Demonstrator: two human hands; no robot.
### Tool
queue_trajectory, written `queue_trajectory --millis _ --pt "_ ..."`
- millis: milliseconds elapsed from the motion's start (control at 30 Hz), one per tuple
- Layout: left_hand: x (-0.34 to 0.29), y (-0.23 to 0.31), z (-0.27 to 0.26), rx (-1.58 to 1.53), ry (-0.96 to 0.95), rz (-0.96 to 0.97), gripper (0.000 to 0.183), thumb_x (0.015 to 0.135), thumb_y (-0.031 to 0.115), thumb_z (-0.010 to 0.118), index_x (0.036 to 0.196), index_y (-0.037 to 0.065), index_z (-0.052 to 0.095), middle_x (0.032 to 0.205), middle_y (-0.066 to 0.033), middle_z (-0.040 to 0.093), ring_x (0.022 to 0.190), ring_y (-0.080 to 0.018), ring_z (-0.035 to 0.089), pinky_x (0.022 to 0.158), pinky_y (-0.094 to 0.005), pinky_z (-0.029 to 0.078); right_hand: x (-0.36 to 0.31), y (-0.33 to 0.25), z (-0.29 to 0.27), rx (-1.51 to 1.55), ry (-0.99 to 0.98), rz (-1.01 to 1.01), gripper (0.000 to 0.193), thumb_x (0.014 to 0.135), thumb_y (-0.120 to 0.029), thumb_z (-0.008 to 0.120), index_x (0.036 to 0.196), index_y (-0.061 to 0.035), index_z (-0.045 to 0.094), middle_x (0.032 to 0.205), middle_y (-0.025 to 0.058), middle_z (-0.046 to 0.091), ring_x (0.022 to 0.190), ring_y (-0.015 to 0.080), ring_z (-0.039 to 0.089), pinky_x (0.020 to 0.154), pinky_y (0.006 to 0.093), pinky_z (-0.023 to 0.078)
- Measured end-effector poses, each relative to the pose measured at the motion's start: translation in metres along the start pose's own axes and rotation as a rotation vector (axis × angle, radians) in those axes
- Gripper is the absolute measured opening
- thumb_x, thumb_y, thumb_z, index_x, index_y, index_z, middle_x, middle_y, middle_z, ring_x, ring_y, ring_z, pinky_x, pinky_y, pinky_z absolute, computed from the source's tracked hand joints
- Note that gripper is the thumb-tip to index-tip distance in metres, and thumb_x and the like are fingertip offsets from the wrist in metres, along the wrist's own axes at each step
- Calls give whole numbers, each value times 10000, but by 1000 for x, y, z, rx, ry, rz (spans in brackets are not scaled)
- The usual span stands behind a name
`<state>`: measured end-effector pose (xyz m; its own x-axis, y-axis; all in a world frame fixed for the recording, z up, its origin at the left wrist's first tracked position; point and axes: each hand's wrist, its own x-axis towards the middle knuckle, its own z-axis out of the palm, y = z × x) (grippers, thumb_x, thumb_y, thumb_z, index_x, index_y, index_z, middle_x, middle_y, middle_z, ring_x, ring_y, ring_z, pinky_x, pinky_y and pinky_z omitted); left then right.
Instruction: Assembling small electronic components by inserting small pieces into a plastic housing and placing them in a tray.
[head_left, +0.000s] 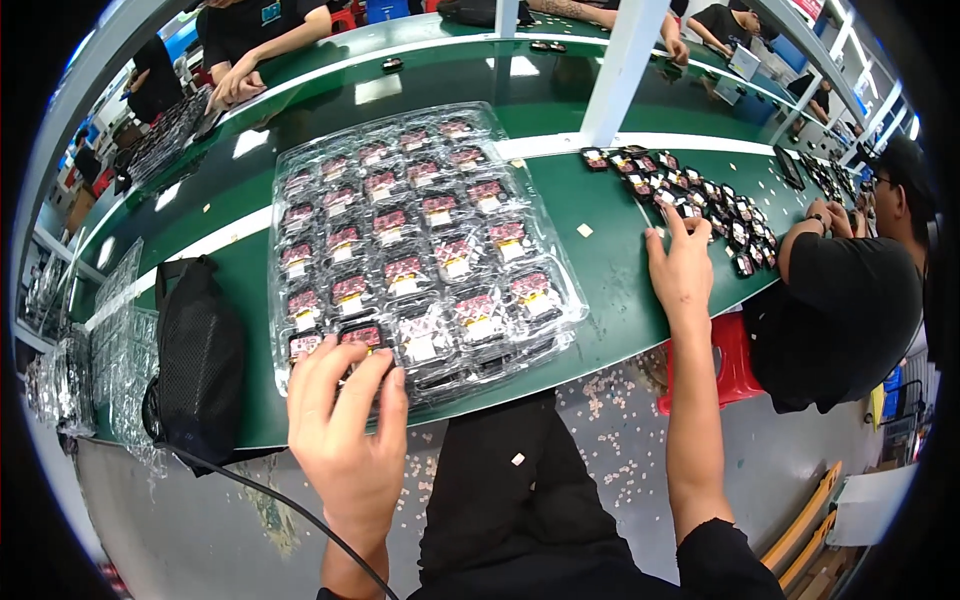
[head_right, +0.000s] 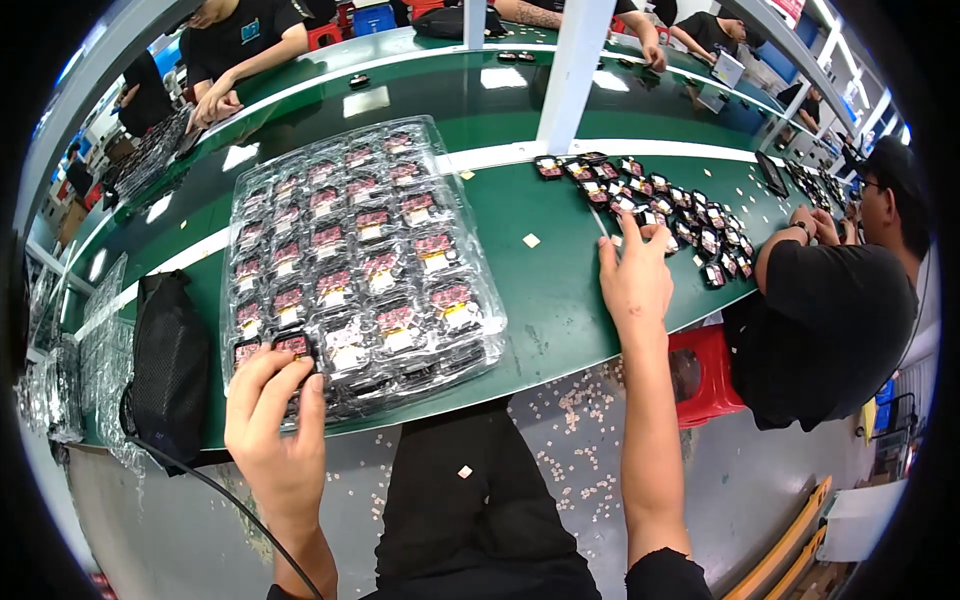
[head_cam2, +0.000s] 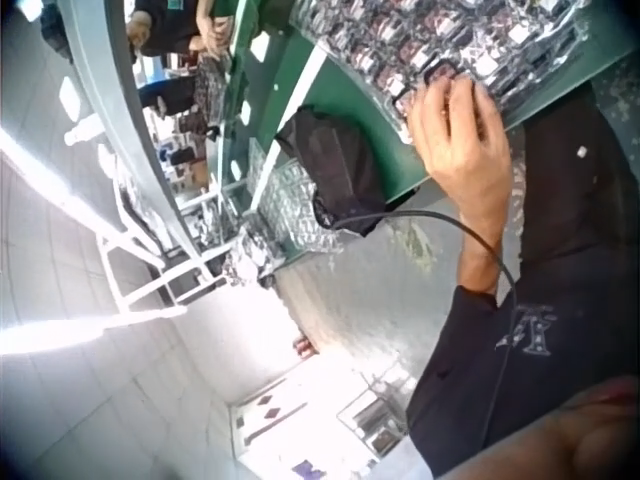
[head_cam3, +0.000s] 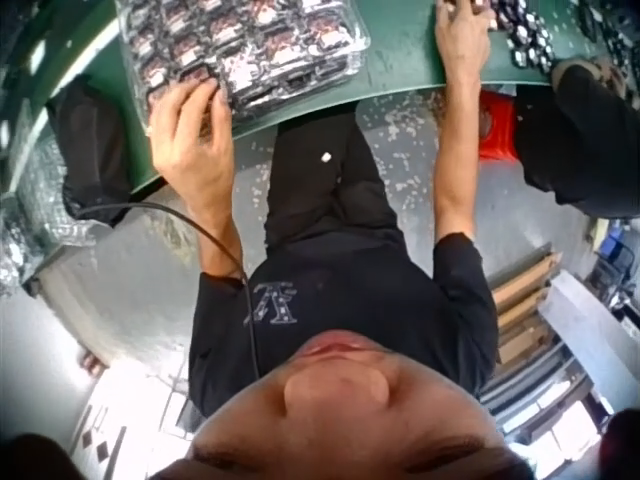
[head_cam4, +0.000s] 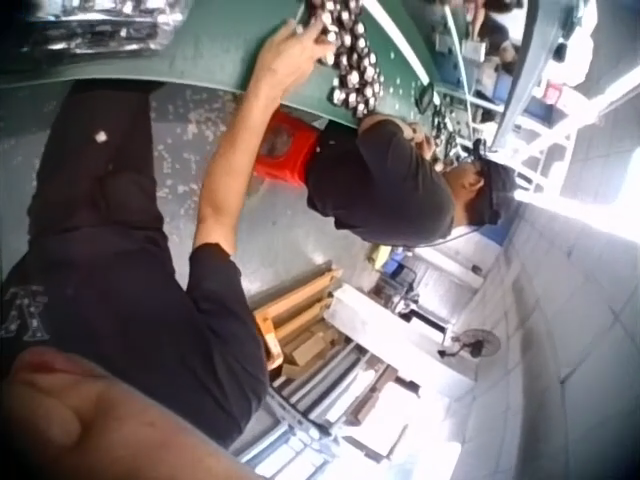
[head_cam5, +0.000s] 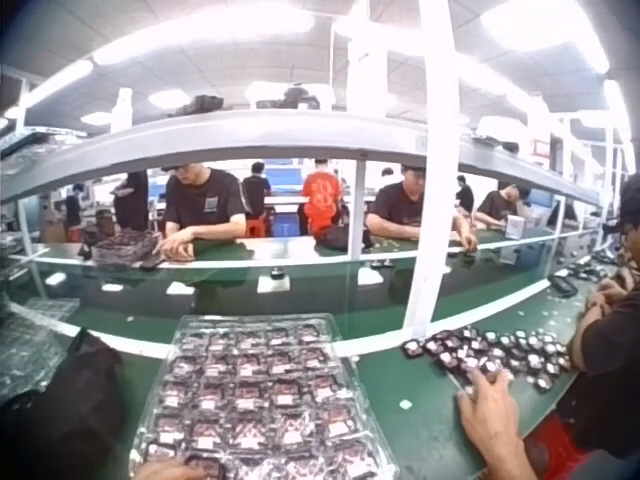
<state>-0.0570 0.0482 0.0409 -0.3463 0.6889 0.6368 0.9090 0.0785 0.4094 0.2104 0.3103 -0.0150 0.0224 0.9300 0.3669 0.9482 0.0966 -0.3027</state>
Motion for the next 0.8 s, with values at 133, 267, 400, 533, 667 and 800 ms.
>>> queue_trajectory --millis 133,267,400,533,667,800 --pt "-2 -4 -1 45 -68 38 311 795 0 773 1104 26 750 1141 -121 695 1199 -363 612 1021 -462 486 1 9 7 5 70 -86 386 974 -318 638 1320 -148 626 1394 142 514 985 408 687 848 504 551" --pt "-5 -8 -3 78 -95 32 322 800 14 772 1120 16 743 1213 -131 701 1226 -377 600 1048 -476 461 -4 8 8 65 111 -161 275 963 -271 655 1156 -78 626 1367 117 552 981 422 671 829 504 537" --pt "-10 -10 -2 133 -121 72 327 800 37 777 1125 19 745 1235 -131 701 1282 -385 570 1076 -501 434 -13 6 3 91 52 -160 226 954 -243 675 1070 -55 625 1124 118 662 935 405 668 804 487 523" --pt "-7 -5 -5 168 -156 91 335 810 46 768 1142 18 734 1302 -145 667 1359 -417 508 1130 -558 380 -31 4 -13 175 11 -170 209 899 -209 712 993 -38 639 1042 135 668 908 392 668 783 470 522" --pt "-25 -4 -10 78 60 258 245 914 72 676 1154 30 656 1294 -226 607 1263 -499 560 1073 -626 437 -52 -3 -20 303 -8 -233 207 823 -124 766 958 -14 654 1077 146 681 911 367 691 774 412 561" --pt "-50 6 6 -407 -43 385 189 938 126 685 1114 59 663 1139 -162 634 1083 -405 658 942 -525 561 -86 -19 -40 583 15 -308 228 763 -14 793 950 -17 662 1176 160 696 765 221 697 628 320 590"
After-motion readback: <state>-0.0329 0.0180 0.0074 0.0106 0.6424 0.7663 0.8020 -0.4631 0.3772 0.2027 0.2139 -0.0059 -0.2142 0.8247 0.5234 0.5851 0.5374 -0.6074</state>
